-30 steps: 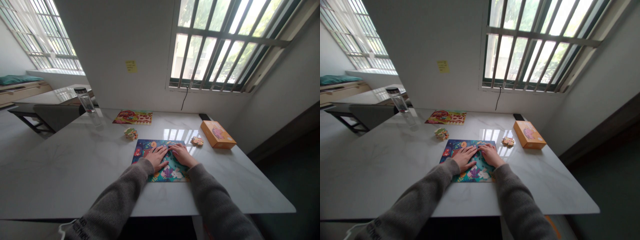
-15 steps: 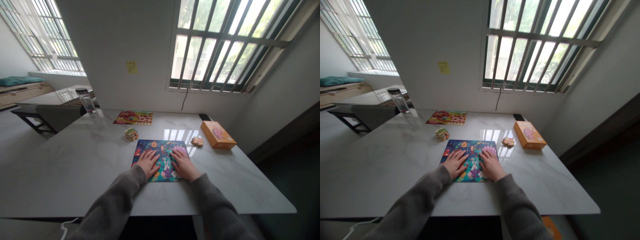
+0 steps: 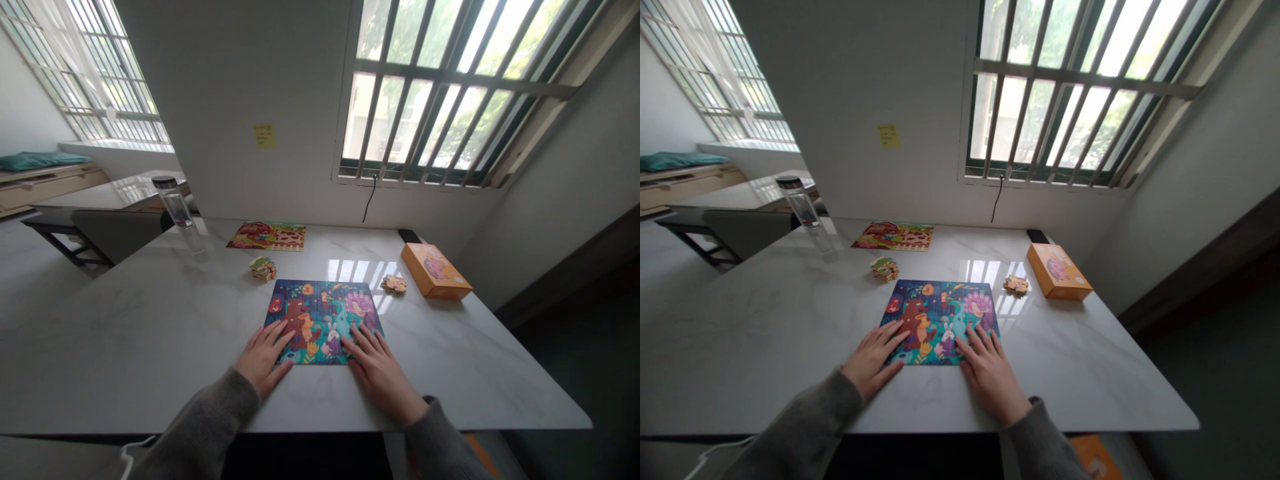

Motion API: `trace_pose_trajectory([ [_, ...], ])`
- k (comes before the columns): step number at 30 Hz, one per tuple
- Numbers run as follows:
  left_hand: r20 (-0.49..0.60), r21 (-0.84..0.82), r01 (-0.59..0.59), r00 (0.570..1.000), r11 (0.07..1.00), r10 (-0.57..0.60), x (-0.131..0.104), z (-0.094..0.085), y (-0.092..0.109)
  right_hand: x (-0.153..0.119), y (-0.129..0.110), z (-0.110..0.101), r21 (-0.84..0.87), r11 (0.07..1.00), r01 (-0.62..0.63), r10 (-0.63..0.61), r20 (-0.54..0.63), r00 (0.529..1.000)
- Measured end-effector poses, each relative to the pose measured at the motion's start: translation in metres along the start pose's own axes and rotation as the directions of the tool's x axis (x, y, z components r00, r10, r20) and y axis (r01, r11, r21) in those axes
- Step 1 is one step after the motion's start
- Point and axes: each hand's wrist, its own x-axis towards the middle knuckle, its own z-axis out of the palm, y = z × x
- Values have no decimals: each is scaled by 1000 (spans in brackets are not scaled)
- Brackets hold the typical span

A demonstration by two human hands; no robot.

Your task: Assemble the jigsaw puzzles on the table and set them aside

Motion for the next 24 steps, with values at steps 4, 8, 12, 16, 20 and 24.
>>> trace_pose_trajectory([
  [4, 28, 18, -9, 1000, 1000, 8, 5, 3, -2, 1, 0, 4, -35, 999, -1, 2, 21, 1000],
  [8, 64, 17, -16, 998, 1000, 14, 19, 2, -3, 6, 2, 5, -78, 997, 13, -11, 28, 1000],
  [12, 93, 2, -12, 996, 1000, 12, 44, 0, -5, 18, 10, 3, -110, 994, 17, -16, 14, 1000],
  [16, 105, -26, -39, 994, 999, 41, 72, 0, -8, 36, 24, 0, -138, 990, 0, 6, 43, 999],
  [20, 102, -54, -49, 993, 997, 54, 100, 3, -11, 50, 36, -1, -145, 989, -10, 15, 39, 999],
  [24, 121, -74, -62, 990, 995, 70, 125, 4, -14, 58, 42, 0, -159, 987, -24, 29, 33, 999],
])
